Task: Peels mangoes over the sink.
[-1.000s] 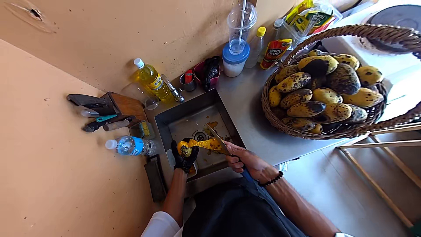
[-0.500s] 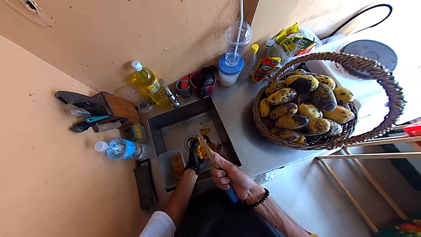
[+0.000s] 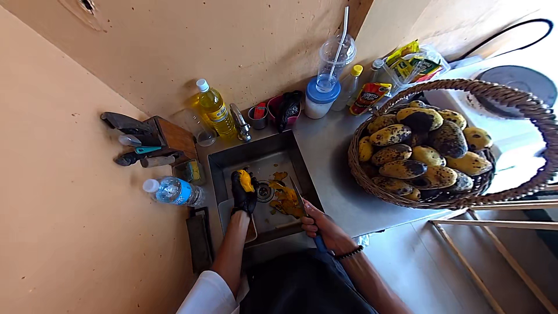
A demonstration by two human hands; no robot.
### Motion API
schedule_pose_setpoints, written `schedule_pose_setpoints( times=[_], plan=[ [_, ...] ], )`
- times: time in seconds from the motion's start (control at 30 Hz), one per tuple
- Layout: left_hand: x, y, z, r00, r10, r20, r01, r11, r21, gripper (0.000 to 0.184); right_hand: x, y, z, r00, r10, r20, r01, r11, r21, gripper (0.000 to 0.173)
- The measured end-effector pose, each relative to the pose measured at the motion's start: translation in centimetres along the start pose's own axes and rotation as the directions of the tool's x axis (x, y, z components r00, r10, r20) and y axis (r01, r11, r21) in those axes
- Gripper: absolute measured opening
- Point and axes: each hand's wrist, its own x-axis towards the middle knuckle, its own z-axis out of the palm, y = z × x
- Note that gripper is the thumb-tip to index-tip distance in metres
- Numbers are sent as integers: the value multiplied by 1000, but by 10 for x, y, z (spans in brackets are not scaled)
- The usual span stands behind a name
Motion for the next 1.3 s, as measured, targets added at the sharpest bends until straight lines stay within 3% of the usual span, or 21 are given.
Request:
schedule_pose_setpoints(
  times=[0.07,0.13,0.2,0.27,0.3,0.37,0.47,0.57,0.67,0.77,0.8,0.83,0.87,0.93,0.97,1.0,1.03,1.07,1.1,1.17,1.3],
  plan=[
    [-20,27,30,995,-15,-103,22,998,64,56,17,7,-25,989,15,-148,-32,993,-110,34],
    [-31,49,46,994,-21,-103,25,999,37,60,22,9,-35,976,4,-216,-34,990,-135,28],
    [-21,48,35,997,-59,-55,59,998,-8,59,23,11,-30,974,-46,-221,2,981,-192,31],
    [2,27,18,997,-82,-10,82,997,-11,46,29,7,-20,976,-175,-127,115,918,-380,40],
    [10,16,14,995,-102,3,102,995,1,40,32,1,-13,964,-260,-45,201,832,-518,44],
    [8,2,22,982,-178,-56,180,983,39,32,38,-13,0,917,-377,127,331,547,-769,51],
    [-5,-12,34,949,-282,-142,292,955,58,33,47,-25,20,877,-401,265,360,183,-915,57],
    [-44,-8,55,952,-288,-101,300,943,146,35,54,-26,34,887,-333,320,348,26,-937,60],
    [-94,26,109,936,-271,-225,335,881,334,35,65,-16,35,895,-297,331,338,-31,-941,60],
    [-71,21,118,860,-310,-405,420,881,218,24,69,-3,33,888,-335,317,332,-11,-943,55],
    [-60,14,105,856,-333,-396,427,887,177,24,67,1,35,883,-363,299,315,-18,-949,53],
    [-49,2,76,905,-342,-254,387,909,153,25,65,4,36,881,-385,275,290,-22,-957,51],
    [-34,-19,25,954,-275,121,256,954,156,27,65,7,37,880,-403,250,267,-15,-964,50],
    [-30,-27,28,952,-284,-117,306,917,255,27,65,11,37,883,-422,204,266,91,-960,49],
    [-29,-27,32,939,-294,-177,334,901,276,28,66,11,36,885,-427,186,299,215,-930,48],
    [-28,-27,33,934,-302,-191,348,891,291,29,67,12,35,892,-419,170,352,408,-842,46],
    [-27,-26,31,936,-315,-156,349,884,310,31,64,12,36,917,-371,144,372,670,-642,43],
    [-26,-26,26,940,-326,-98,340,879,335,34,59,10,39,961,-250,121,277,897,-345,37],
    [-26,-25,21,936,-351,-25,335,868,365,37,52,7,39,982,-106,157,121,989,-87,27],
    [-29,-17,15,893,-433,120,339,824,453,46,43,3,34,963,46,267,-105,971,213,24],
    [-33,0,15,795,-557,240,334,733,593,78,25,-5,29,921,116,372,-237,925,298,24]
  ],
)
